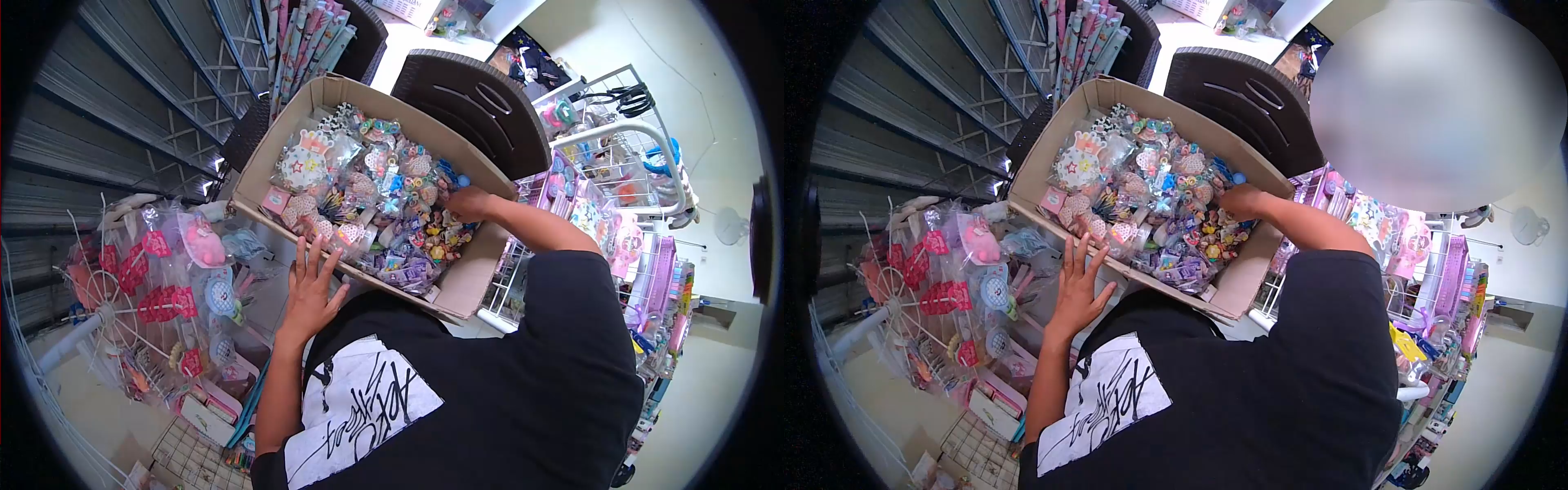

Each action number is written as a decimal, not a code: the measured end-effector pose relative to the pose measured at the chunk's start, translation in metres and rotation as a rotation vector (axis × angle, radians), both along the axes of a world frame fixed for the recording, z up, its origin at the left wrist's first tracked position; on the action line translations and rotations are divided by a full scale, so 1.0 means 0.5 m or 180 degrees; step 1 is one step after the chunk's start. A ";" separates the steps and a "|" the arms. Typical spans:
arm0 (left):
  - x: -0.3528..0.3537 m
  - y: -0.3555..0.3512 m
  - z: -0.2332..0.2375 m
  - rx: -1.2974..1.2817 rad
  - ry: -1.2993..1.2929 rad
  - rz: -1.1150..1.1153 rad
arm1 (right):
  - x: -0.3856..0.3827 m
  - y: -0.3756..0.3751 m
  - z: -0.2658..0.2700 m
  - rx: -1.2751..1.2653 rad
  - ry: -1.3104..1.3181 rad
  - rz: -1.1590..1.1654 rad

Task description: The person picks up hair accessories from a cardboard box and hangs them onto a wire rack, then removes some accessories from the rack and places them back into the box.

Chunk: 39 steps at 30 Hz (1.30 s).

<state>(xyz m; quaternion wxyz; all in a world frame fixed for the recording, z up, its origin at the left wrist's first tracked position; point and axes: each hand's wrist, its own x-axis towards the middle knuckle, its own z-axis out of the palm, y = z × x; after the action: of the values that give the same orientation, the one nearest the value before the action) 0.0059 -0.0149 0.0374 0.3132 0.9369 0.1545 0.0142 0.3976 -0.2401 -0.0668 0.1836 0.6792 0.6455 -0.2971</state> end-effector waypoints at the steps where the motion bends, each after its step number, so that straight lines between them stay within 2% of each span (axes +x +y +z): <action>1: 0.003 0.002 0.000 0.0009 0.0014 -0.0003 | 0.009 -0.004 -0.001 0.0009 0.0014 -0.0003; 3: 0.004 0.001 -0.001 -0.0135 0.0010 -0.0012 | 0.025 -0.010 0.001 0.0570 0.0280 0.0430; 4: 0.004 0.000 0.003 -0.0133 0.0021 -0.0019 | 0.027 0.014 0.017 0.0573 0.0290 0.0422; 6: 0.009 -0.002 0.019 -0.0077 0.0082 0.0127 | 0.039 0.082 0.070 -0.0363 0.0974 -0.0038; 7: 0.011 0.003 0.027 -0.0087 0.0078 0.0126 | 0.023 0.105 0.119 -0.0007 0.1518 -0.0979; 9: 0.019 0.017 0.048 -0.0370 0.0215 0.0120 | -0.019 0.188 0.226 0.0102 0.2215 -0.1565; 10: 0.030 0.018 0.057 -0.0380 0.0216 0.0110 | -0.043 0.216 0.242 0.0428 0.2575 -0.1532; 11: 0.045 0.018 0.066 -0.1847 0.0148 0.0587 | -0.072 0.239 0.256 0.0759 0.2932 -0.1493; 12: 0.062 0.018 0.075 -0.3309 0.0075 0.1072 | -0.112 0.263 0.287 0.1192 0.2977 -0.1131; 13: 0.081 0.021 0.083 -0.3313 0.0085 0.1075 | -0.157 0.281 0.320 0.1621 0.3013 -0.0759; 15: 0.110 0.025 0.093 -0.6156 -0.0166 0.1725 | -0.240 0.300 0.364 0.1767 0.2459 -0.0165; 16: 0.113 0.018 0.079 -0.6153 -0.0166 0.1739 | -0.270 0.303 0.361 0.1765 0.2470 -0.0162; 18: 0.119 0.002 0.044 -0.5792 -0.0802 0.2131 | -0.309 0.301 0.356 0.2221 0.1902 0.1013; 21: 0.114 -0.008 0.050 -0.5478 -0.0970 0.2266 | -0.320 0.278 0.338 0.2348 0.2094 0.0997; 22: 0.114 -0.006 0.058 -0.5467 -0.0965 0.2293 | -0.309 0.278 0.326 0.2804 0.2508 0.0816; 23: 0.116 -0.003 0.067 -0.5335 -0.0979 0.2394 | -0.288 0.271 0.304 0.2806 0.2529 0.0819; 25: 0.116 0.000 0.068 -0.5190 -0.0993 0.2494 | -0.225 0.244 0.244 0.3065 0.2102 -0.0140; 27: 0.110 0.005 0.061 -0.4802 -0.1025 0.2518 | -0.154 0.207 0.188 0.1645 0.1249 -0.0824; 29: 0.102 0.008 0.064 -0.4815 -0.1055 0.2464 | -0.089 0.169 0.083 -0.0171 0.0149 -0.0781; 31: 0.095 0.009 0.064 -0.4830 -0.1093 0.2408 | -0.073 0.105 -0.002 -0.0141 0.0130 -0.0877; 33: 0.085 0.007 0.063 -0.4756 -0.1118 0.2343 | -0.084 0.073 -0.033 -0.0116 0.0119 -0.0967; 34: 0.081 0.006 0.065 -0.4743 -0.1127 0.2349 | -0.094 0.064 -0.040 0.0139 0.0131 -0.1143; 36: 0.073 0.003 0.070 -0.4809 -0.1172 0.2404 | -0.098 0.062 -0.032 0.0551 0.0120 -0.1366; 39: 0.056 0.002 0.071 -0.4818 -0.1182 0.2419 | -0.081 0.081 0.021 0.0234 0.0092 -0.1134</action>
<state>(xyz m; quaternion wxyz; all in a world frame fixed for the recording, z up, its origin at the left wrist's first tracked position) 0.0340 -0.0140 0.0728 0.8467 0.3440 0.3714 0.1639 0.3570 -0.1996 -0.0563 0.0938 0.7847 0.5280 -0.3109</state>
